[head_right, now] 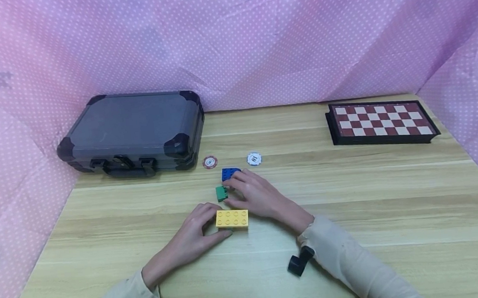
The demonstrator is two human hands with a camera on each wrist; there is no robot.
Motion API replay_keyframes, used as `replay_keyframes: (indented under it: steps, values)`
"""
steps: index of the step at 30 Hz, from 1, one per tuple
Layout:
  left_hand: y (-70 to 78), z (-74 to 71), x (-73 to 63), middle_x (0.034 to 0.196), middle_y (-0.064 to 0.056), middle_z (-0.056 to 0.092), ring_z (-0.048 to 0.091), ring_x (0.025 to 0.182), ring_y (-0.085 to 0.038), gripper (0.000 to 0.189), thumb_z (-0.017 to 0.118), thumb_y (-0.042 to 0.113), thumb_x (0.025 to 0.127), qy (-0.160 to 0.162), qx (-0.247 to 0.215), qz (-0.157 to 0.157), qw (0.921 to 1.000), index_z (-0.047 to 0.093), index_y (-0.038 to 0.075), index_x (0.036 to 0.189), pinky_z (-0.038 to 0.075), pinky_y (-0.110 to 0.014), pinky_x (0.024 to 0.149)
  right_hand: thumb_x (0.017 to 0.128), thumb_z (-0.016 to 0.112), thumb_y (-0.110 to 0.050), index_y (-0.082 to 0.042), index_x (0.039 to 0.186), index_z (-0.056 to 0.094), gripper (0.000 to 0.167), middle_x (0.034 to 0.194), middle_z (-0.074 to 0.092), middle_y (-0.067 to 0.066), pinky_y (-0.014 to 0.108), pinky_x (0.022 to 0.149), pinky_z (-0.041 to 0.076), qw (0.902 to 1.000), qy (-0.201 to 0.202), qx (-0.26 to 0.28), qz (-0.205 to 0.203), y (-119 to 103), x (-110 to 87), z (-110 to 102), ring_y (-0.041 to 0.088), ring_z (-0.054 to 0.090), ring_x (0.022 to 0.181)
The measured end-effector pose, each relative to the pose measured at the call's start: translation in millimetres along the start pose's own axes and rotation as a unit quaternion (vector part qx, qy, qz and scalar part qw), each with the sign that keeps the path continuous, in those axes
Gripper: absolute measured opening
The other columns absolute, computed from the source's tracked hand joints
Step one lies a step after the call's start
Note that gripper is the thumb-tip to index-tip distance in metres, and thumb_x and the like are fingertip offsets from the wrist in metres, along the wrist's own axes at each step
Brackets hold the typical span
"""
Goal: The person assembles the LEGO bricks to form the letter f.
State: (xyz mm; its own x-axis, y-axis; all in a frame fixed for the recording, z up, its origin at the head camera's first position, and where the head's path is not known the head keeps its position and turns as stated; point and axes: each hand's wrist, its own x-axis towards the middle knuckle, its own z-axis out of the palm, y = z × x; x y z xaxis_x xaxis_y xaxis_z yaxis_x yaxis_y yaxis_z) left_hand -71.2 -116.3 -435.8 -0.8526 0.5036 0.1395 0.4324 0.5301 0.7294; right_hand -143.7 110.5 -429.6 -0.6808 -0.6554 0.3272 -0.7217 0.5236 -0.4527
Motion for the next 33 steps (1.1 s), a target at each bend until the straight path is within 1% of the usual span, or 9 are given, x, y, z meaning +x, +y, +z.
replay_keyframes:
  steps: [4,7,11,17,21,24,29,33]
  values:
    - [0.1,-0.2,0.3,0.120,0.005,0.063,0.053,0.113,-0.013,0.036,0.083,0.026,0.090,0.001,0.000,0.001,1.0000,0.070,0.013,0.121,0.050,-0.040,0.096,0.094,0.079,-0.028,-0.008,0.129,0.069,0.042,0.114,0.065,0.003,0.032,0.078,0.049,0.9999,0.000,-0.013,-0.006,0.0,0.6,0.9,0.016,0.053,0.094]
    - [0.2,-0.3,0.3,0.120,0.005,0.063,0.054,0.113,-0.013,0.036,0.083,0.026,0.090,0.000,0.000,0.000,1.0000,0.070,0.014,0.121,0.050,-0.040,0.096,0.094,0.079,-0.028,-0.008,0.128,0.070,0.040,0.113,0.065,0.003,0.032,0.077,0.049,0.9999,0.001,-0.012,-0.005,0.5,0.6,2.2,0.015,0.053,0.093]
    - [-0.1,-0.3,0.3,0.121,0.006,0.063,0.054,0.113,-0.013,0.036,0.083,0.027,0.091,-0.001,-0.002,0.001,1.0000,0.070,0.014,0.122,0.049,-0.041,0.097,0.094,0.078,-0.030,-0.008,0.126,0.070,0.039,0.114,0.065,0.003,0.033,0.077,0.049,0.9999,0.004,-0.009,-0.002,0.4,0.4,3.2,0.015,0.054,0.094]
    - [-0.2,-0.5,-0.1,0.122,0.006,0.063,0.053,0.115,-0.013,0.040,0.083,0.026,0.091,-0.003,-0.001,0.002,1.0000,0.069,0.013,0.126,0.049,-0.041,0.098,0.093,0.080,-0.034,-0.007,0.124,0.070,0.042,0.113,0.066,0.003,0.034,0.079,0.050,0.9997,0.008,-0.021,-0.004,-0.4,1.1,4.0,0.016,0.055,0.093]
    - [0.0,-0.5,0.0,0.122,0.005,0.063,0.054,0.115,-0.014,0.039,0.083,0.026,0.091,-0.005,-0.003,-0.001,1.0000,0.070,0.013,0.125,0.049,-0.041,0.098,0.094,0.079,-0.033,-0.007,0.123,0.070,0.040,0.113,0.066,0.004,0.034,0.080,0.050,0.9996,0.009,-0.026,-0.002,-1.6,1.2,4.5,0.017,0.056,0.094]
    - [0.0,-0.2,-0.1,0.121,0.006,0.063,0.054,0.114,-0.013,0.037,0.083,0.026,0.091,-0.006,-0.005,-0.006,1.0000,0.070,0.013,0.123,0.049,-0.041,0.097,0.094,0.078,-0.033,-0.007,0.123,0.070,0.039,0.113,0.066,0.004,0.035,0.081,0.050,0.9997,0.008,-0.023,0.005,-1.9,0.6,5.0,0.018,0.056,0.096]
    - [-0.7,0.7,-0.9,0.121,0.006,0.063,0.053,0.112,-0.013,0.036,0.082,0.027,0.091,-0.010,-0.007,-0.011,0.9999,0.070,0.013,0.122,0.050,-0.041,0.096,0.094,0.078,-0.032,-0.007,0.125,0.068,0.041,0.115,0.066,0.005,0.038,0.086,0.052,0.9996,-0.003,-0.011,0.024,-3.3,-1.7,4.0,0.019,0.058,0.100]
    - [-1.6,0.7,-0.7,0.122,0.006,0.063,0.054,0.113,-0.013,0.036,0.083,0.026,0.091,-0.004,-0.004,-0.006,1.0000,0.070,0.013,0.122,0.050,-0.041,0.096,0.093,0.079,-0.031,-0.009,0.124,0.067,0.040,0.114,0.065,0.003,0.038,0.085,0.052,0.9994,0.000,0.003,0.035,-4.5,-3.3,0.8,0.018,0.057,0.099]
